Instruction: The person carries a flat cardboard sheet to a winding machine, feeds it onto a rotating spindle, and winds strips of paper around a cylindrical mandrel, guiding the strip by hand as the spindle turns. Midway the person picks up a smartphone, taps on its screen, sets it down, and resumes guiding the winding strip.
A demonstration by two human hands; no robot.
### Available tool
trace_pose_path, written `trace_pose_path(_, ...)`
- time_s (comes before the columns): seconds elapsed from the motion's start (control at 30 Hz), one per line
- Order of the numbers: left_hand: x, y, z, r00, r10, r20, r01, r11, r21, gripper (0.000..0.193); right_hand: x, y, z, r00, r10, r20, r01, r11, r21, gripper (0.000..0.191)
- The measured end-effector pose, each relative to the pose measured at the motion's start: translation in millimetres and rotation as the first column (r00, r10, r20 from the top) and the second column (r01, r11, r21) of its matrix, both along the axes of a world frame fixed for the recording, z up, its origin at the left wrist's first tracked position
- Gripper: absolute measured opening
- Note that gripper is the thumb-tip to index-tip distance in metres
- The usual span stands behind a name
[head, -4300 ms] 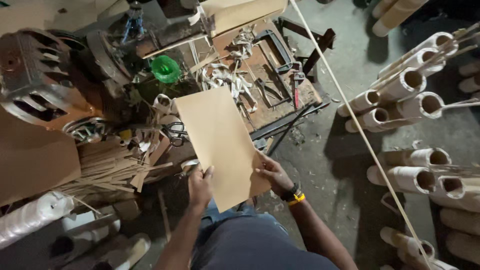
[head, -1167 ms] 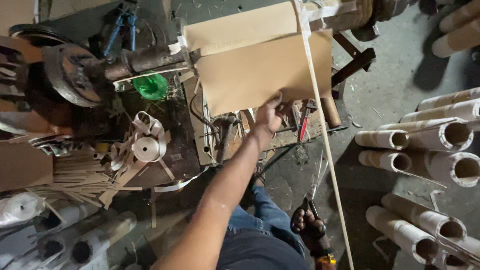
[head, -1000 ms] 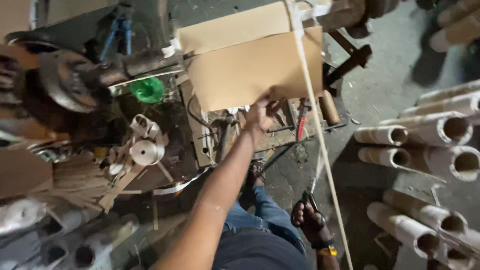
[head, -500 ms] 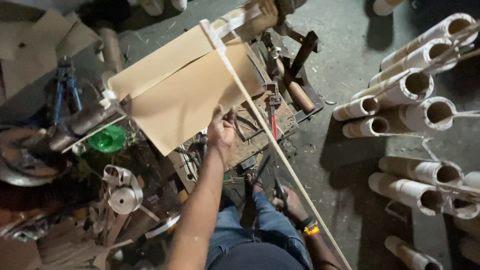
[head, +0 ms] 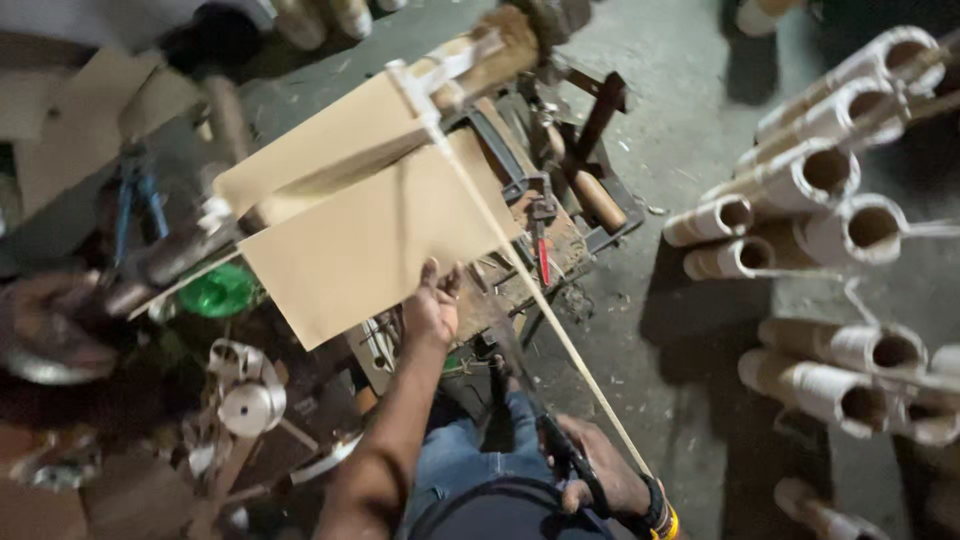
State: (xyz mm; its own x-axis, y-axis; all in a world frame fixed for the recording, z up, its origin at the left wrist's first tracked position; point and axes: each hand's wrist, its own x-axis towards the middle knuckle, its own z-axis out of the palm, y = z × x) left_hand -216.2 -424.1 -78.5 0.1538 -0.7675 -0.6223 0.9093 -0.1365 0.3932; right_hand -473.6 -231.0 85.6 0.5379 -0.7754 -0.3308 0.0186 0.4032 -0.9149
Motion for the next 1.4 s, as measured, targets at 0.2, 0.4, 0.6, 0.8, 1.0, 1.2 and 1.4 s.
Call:
trace_pose_path(0.2, 74, 95, 62, 0.989, 0.135, 0.063, -0.128, 0.986, -0.106, 0.03, 7, -5, -9, 0.997, 0.07, 0.025, -0.072, 0.995, 0.071, 0.102)
trace_pose_path(0.4, 156, 139, 150, 0.902, 0.423, 0.083, -0.416, 0.904, -0.095, 0.027, 71, -29, -38, 0.967, 0.249, 0.057, -0.256, 0.954, 0.156, 0.105)
trace_pose_path(0.6, 167, 181, 185, 0.862, 0.492, 0.124, -0.432, 0.84, -0.327, 0.021, 125, -37, -30, 0.926, 0.376, -0.012, -0.376, 0.924, -0.075, 0.108)
trace_pose_path(0.8, 169, 217, 206, 0.845, 0.499, 0.191, -0.41, 0.835, -0.366, 0.023, 160, -38, -24, 0.873, 0.481, 0.081, -0.473, 0.875, -0.105, 0.103)
trace_pose_path(1.0, 170, 237, 209, 0.847, 0.487, 0.212, -0.399, 0.847, -0.352, 0.017, 174, -25, -21, 0.869, 0.493, 0.043, -0.479, 0.86, -0.177, 0.102)
trace_pose_path(1.2, 177, 250, 211, 0.825, 0.517, 0.23, -0.435, 0.84, -0.325, 0.021, 186, -10, -29, 0.887, 0.456, 0.079, -0.436, 0.881, -0.185, 0.095)
trace_pose_path(1.4, 189, 263, 215, 0.793, 0.548, 0.265, -0.455, 0.823, -0.341, 0.027, 204, 4, -35, 0.906, 0.423, -0.016, -0.413, 0.875, -0.255, 0.051)
